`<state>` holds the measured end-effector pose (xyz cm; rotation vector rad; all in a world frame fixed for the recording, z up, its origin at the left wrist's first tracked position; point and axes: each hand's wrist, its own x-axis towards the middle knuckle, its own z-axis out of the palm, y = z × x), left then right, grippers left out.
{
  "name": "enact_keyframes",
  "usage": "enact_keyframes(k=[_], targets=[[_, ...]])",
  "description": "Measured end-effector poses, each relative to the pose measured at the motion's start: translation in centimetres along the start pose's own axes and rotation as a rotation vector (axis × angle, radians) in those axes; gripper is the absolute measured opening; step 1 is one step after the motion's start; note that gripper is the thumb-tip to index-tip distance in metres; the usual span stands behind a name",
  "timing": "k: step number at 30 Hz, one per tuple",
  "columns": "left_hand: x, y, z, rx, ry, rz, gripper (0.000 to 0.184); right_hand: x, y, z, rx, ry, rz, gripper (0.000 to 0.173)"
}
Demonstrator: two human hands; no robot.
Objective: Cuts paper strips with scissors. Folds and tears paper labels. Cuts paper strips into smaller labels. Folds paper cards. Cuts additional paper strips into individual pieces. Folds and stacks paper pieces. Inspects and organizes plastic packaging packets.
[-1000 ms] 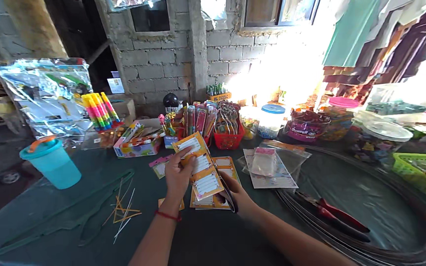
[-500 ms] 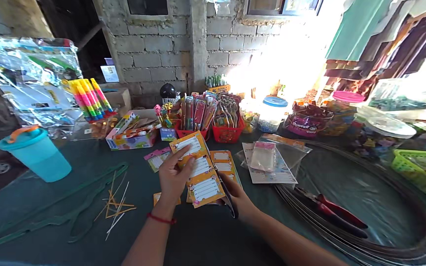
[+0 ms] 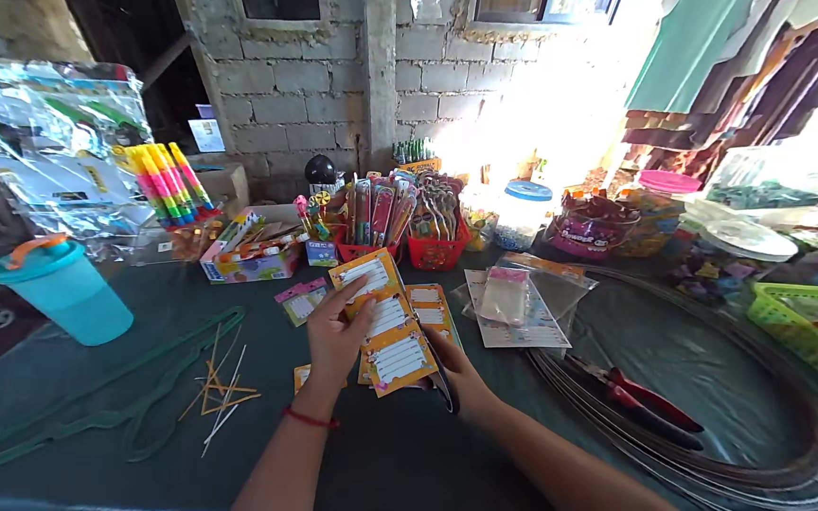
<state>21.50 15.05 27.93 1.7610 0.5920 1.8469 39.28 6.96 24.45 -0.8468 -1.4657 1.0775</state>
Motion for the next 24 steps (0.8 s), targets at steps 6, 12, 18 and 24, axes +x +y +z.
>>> enact_keyframes(k=[6, 12, 18, 24], targets=[[-0.11, 0.05, 0.20, 0.020, -0.014, -0.006, 0.030, -0.12, -0.24, 0.05, -0.009, 0.004, -0.001, 0.049], [-0.22, -0.01, 0.31, 0.030, -0.019, 0.015, 0.030, -0.14, -0.17, 0.04, -0.017, 0.010, -0.019, 0.051], [-0.23, -0.04, 0.31, 0.014, -0.027, -0.006, 0.030, -0.15, -0.16, 0.16, -0.030, 0.032, -0.042, 0.049], [-0.33, 0.19, 0.42, 0.002, -0.012, -0.038, 0.030, -0.18, -0.07, 0.03, -0.026, 0.000, -0.078, 0.053]])
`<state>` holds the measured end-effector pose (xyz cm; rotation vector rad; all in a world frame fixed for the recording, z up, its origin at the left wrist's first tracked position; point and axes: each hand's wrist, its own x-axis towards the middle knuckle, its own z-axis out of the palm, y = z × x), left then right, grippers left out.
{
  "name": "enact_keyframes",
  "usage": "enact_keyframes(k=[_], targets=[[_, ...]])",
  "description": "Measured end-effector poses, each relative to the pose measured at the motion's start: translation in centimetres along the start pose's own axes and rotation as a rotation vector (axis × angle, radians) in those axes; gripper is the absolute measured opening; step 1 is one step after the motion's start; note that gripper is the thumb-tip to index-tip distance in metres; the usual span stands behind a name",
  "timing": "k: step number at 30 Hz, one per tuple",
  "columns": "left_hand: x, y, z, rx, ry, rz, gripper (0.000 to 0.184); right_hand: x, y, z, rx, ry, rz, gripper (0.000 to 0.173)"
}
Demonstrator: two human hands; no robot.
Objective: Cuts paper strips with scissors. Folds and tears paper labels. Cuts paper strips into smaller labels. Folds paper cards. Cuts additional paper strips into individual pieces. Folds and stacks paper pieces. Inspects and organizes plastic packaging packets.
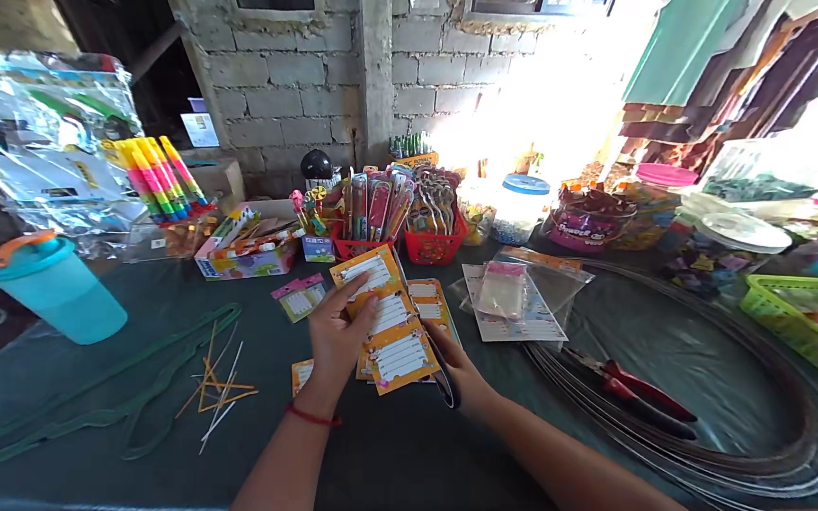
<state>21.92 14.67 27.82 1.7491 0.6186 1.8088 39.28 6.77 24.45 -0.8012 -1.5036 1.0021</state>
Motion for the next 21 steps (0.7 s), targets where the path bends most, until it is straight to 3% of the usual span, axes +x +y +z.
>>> enact_keyframes(k=[21], targets=[[-0.01, -0.25, 0.02, 0.004, 0.001, 0.016, 0.030, 0.26, -0.14, -0.17, 0.002, 0.011, 0.051, 0.046]])
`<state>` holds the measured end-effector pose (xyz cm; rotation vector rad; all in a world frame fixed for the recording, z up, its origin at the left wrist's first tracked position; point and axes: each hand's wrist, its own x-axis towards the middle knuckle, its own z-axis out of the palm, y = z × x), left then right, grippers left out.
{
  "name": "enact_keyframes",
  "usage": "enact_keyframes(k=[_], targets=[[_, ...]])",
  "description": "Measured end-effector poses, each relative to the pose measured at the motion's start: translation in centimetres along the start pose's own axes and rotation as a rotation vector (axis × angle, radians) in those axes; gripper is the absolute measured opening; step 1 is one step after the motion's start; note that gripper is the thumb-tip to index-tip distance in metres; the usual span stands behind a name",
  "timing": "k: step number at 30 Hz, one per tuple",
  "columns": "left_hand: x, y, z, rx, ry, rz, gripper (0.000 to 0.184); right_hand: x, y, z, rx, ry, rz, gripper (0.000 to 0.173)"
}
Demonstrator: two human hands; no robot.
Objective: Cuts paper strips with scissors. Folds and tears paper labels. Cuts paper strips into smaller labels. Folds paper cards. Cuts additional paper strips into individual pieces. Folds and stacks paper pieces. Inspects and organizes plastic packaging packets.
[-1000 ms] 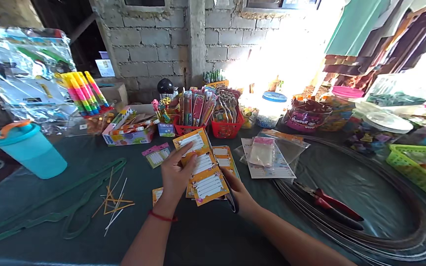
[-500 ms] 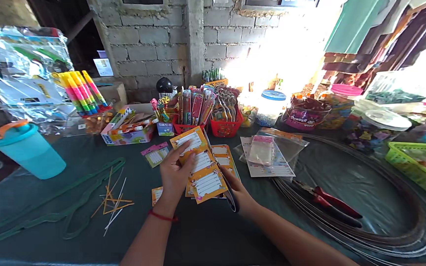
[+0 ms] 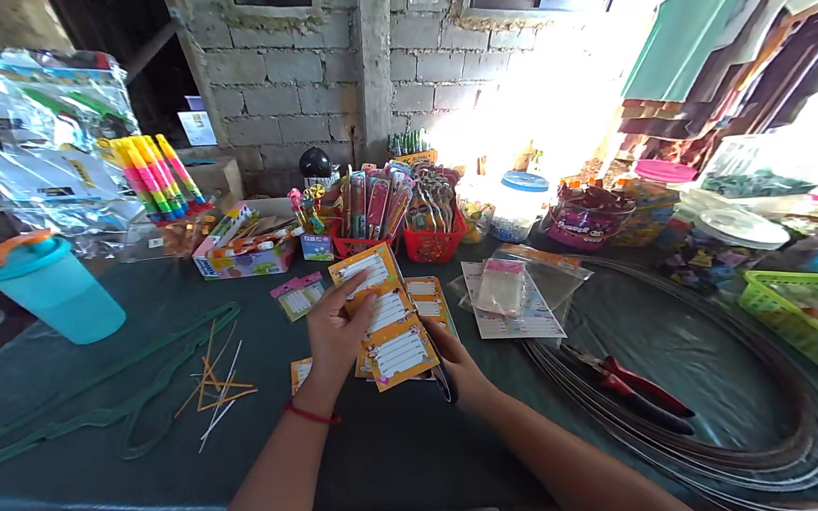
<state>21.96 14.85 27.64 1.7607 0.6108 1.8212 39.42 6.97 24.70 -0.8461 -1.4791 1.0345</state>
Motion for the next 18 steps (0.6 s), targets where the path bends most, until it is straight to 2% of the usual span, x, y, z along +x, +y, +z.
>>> enact_keyframes(k=[18], targets=[[0.11, -0.17, -0.13, 0.005, -0.003, -0.014, 0.032, 0.21, -0.18, -0.29, -0.024, 0.020, 0.020, 0.049]])
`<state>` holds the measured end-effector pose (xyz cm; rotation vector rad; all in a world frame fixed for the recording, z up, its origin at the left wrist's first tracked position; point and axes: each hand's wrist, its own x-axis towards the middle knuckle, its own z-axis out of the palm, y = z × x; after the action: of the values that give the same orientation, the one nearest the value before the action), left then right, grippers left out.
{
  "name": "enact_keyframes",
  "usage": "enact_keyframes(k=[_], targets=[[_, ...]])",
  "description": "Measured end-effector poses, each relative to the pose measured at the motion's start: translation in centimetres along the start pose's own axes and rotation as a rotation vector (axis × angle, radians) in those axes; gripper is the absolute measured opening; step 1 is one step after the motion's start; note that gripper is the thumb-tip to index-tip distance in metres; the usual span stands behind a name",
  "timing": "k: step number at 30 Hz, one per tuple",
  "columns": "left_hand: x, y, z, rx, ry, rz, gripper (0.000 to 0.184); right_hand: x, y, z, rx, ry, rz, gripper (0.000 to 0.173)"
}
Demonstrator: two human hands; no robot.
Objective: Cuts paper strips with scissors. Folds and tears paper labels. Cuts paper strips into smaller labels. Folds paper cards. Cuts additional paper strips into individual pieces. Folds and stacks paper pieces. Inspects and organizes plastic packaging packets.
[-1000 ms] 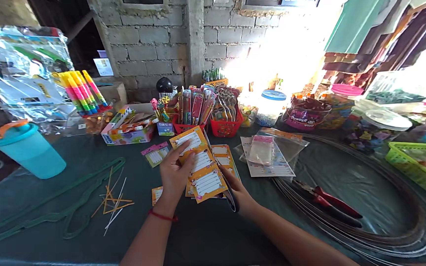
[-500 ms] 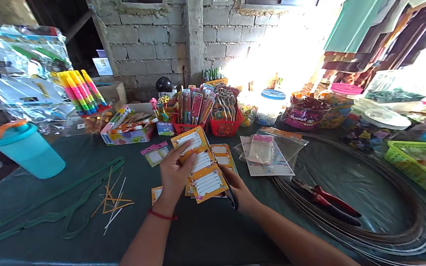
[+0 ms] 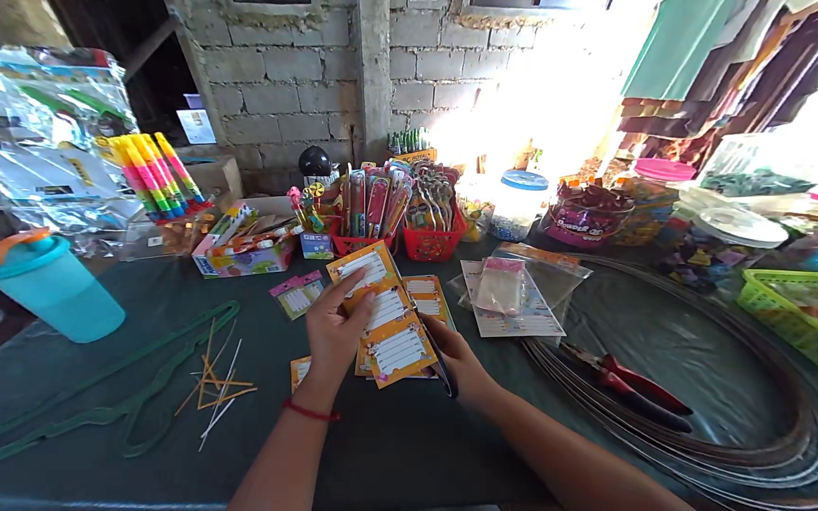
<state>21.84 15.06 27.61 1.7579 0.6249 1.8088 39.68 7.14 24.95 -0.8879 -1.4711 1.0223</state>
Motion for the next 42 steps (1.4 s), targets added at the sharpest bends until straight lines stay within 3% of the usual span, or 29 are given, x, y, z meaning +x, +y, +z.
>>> enact_keyframes(k=[14, 42], targets=[[0.02, -0.09, 0.00, 0.028, 0.072, -0.019, 0.032, -0.12, 0.25, 0.24, 0.037, -0.035, 0.017, 0.045], [0.15, -0.08, -0.20, -0.013, 0.061, -0.039, 0.033, 0.23, -0.06, -0.39, -0.037, -0.038, 0.041, 0.044]])
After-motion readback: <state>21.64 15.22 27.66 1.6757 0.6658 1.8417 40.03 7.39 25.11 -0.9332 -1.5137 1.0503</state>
